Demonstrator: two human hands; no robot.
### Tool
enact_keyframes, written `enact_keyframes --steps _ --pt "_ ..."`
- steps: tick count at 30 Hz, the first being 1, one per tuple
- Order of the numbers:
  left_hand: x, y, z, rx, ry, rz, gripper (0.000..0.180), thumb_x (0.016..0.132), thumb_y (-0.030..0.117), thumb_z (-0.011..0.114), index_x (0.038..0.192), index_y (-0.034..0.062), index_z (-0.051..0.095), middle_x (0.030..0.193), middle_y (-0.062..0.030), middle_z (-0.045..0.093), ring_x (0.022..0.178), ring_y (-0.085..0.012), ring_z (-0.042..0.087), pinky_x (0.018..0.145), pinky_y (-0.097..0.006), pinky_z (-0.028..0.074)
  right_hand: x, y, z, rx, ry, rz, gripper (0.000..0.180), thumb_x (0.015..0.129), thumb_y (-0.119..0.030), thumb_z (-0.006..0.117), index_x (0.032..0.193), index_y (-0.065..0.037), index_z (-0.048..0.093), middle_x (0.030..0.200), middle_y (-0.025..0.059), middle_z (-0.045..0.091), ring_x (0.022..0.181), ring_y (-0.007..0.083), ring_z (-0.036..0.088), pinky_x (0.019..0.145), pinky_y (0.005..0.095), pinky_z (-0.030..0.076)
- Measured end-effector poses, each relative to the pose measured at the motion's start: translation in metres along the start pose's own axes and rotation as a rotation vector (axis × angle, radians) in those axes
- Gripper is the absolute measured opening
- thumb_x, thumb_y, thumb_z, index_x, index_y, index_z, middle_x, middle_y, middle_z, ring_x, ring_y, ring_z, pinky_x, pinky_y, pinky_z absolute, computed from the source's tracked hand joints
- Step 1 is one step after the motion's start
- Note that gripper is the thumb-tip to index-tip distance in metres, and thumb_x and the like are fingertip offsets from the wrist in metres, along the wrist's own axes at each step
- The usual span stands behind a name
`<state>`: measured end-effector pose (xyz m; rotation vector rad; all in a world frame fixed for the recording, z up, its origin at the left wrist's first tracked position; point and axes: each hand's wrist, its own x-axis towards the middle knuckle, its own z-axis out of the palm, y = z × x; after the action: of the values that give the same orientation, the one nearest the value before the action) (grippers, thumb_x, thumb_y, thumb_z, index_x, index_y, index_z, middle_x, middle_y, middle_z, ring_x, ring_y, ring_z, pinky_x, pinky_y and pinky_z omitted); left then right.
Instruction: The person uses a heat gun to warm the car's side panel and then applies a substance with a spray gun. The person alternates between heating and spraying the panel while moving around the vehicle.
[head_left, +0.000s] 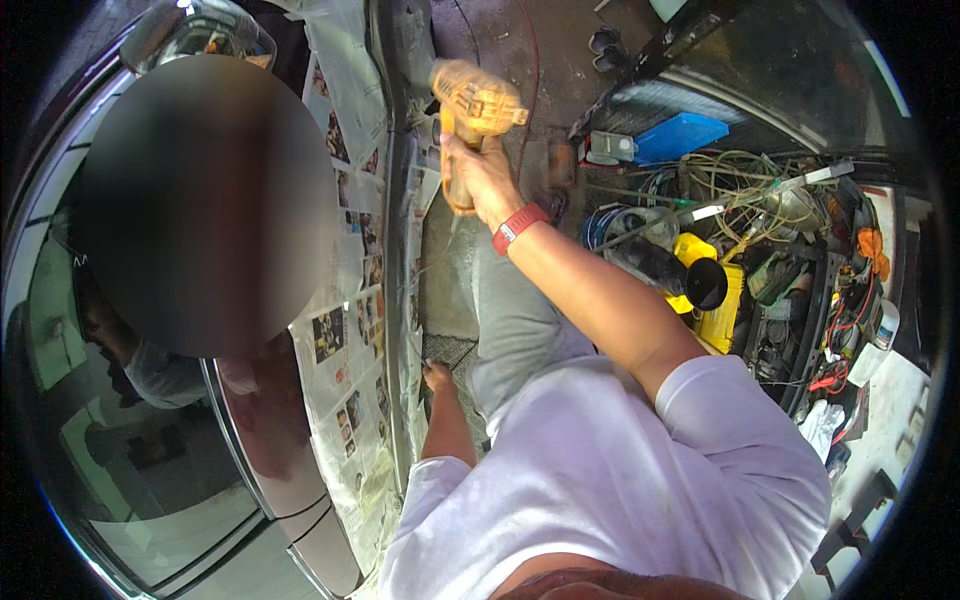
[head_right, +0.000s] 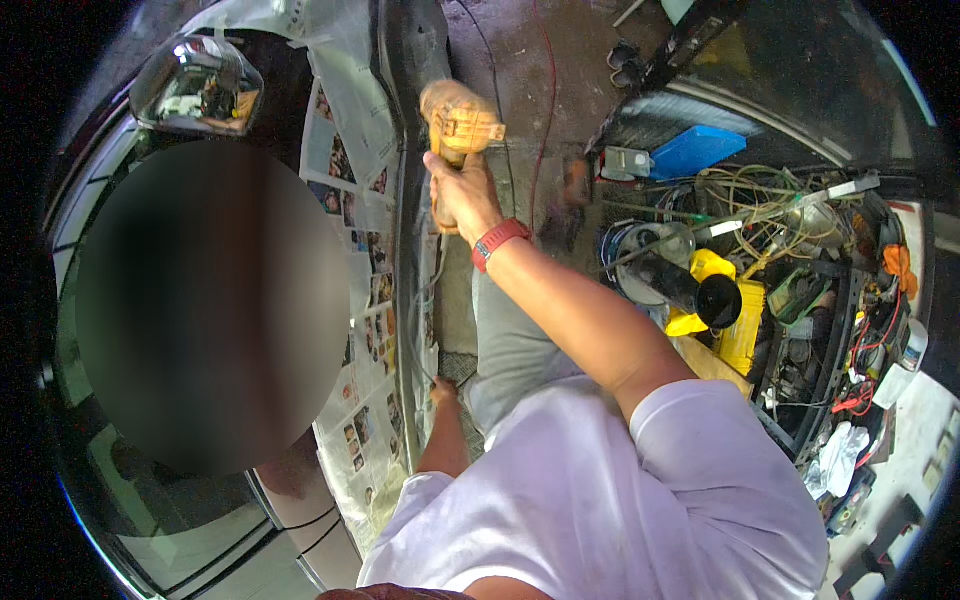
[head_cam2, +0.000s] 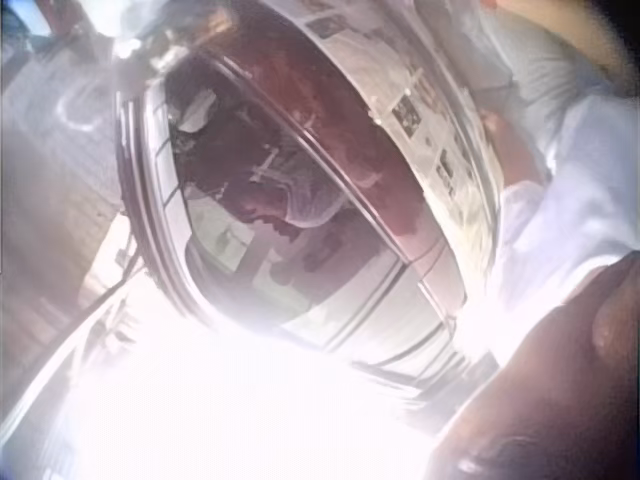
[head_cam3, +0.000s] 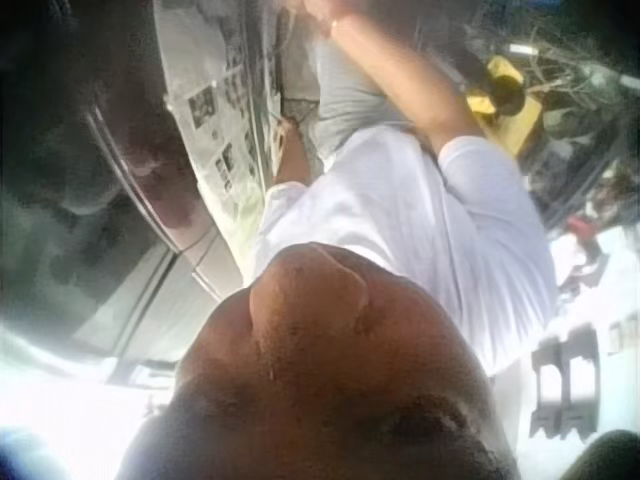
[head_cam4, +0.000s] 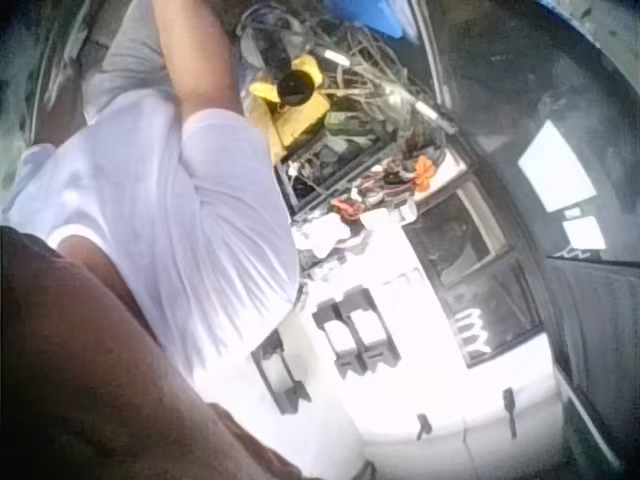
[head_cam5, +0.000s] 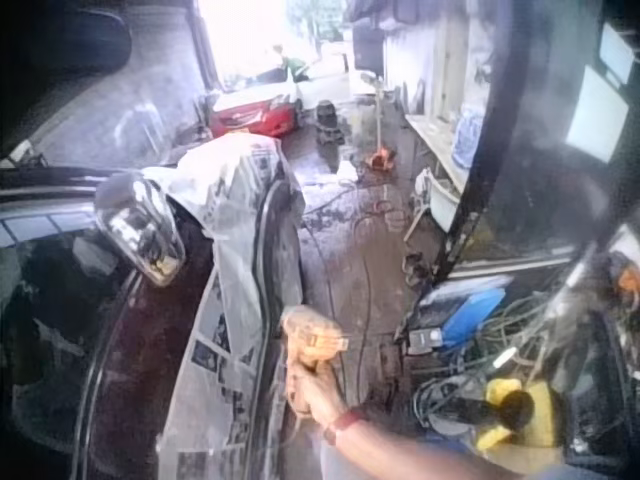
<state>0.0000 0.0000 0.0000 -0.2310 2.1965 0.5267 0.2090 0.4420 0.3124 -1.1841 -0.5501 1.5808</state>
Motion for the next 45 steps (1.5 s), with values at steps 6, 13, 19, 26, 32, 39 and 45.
enact_keyframes --steps 6,13,19,26,32,39,45 --pt "-0.027 0.091 0.021 0.263 -0.310 0.302 0.049 0.107 0.044 0.055 0.118 -0.0023 0.066 0.102 -0.0173 0.074 0.095 -0.0281 0.070 0.084 -0.044 0.053 0.116 -0.025 0.002 -0.607 0.070 -0.108 0.047 0.090 -0.029 0.081 0.123 0.001 0.065 0.109 0.0079 0.071 0.099 0.0162 0.066 0.087 0.0343 0.053" --pt "-0.024 0.220 0.065 0.353 -0.414 0.334 0.046 0.106 0.042 0.057 0.115 -0.0020 0.066 0.100 -0.0164 0.073 0.093 -0.0271 0.069 0.083 -0.043 0.053 0.233 -0.030 0.011 -0.779 -0.345 -0.160 0.049 0.088 -0.029 0.078 0.126 -0.001 0.066 0.119 0.0169 0.074 0.111 0.0287 0.070 0.096 0.0404 0.053" --pt "-0.024 0.324 0.067 0.310 -0.365 0.412 0.044 0.106 0.041 0.059 0.112 -0.0016 0.067 0.098 -0.0156 0.073 0.091 -0.0262 0.068 0.082 -0.042 0.052 0.302 -0.110 0.068 -0.750 -0.283 -0.071 0.037 0.093 -0.029 0.074 0.118 -0.002 0.071 0.116 0.0124 0.076 0.111 0.0242 0.070 0.098 0.0383 0.051" --pt "-0.037 0.393 0.097 0.235 -0.363 0.538 0.041 0.105 0.039 0.061 0.109 -0.0013 0.068 0.096 -0.0147 0.072 0.089 -0.0252 0.066 0.081 -0.042 0.052 0.427 -0.186 0.098 -0.677 -0.189 -0.052 0.025 0.099 -0.022 0.072 0.107 0.001 0.066 0.079 0.0017 0.061 0.058 0.0091 0.055 0.051 0.0277 0.046" --pt "-0.055 0.434 0.143 0.139 -0.323 0.633 0.039 0.104 0.038 0.063 0.106 -0.0009 0.068 0.094 -0.0140 0.072 0.087 -0.0243 0.065 0.080 -0.041 0.051 0.530 -0.231 0.117 -0.482 -0.193 -0.030 0.019 0.098 -0.020 0.072 0.103 -0.003 0.065 0.078 0.0016 0.061 0.057 0.0112 0.054 0.051 0.0293 0.045" --pt "-0.135 0.541 0.224 0.164 -0.354 0.538 0.036 0.103 0.035 0.066 0.108 0.0001 0.070 0.093 -0.0130 0.071 0.087 -0.0248 0.065 0.081 -0.041 0.051 0.688 -0.290 0.094 -0.488 -0.179 0.009 0.022 0.098 -0.022 0.073 0.108 -0.005 0.064 0.079 0.0032 0.062 0.055 0.0130 0.056 0.050 0.0301 0.047" --pt "-0.200 0.608 0.327 0.237 0.026 0.490 0.038 0.102 0.038 0.063 0.105 0.0012 0.070 0.095 -0.0228 0.073 0.090 -0.0394 0.071 0.078 -0.050 0.052 0.835 -0.318 0.093 -0.396 -0.268 0.127 0.019 0.098 -0.020 0.073 0.103 -0.004 0.063 0.075 0.0032 0.062 0.054 0.0137 0.057 0.048 0.0303 0.046"
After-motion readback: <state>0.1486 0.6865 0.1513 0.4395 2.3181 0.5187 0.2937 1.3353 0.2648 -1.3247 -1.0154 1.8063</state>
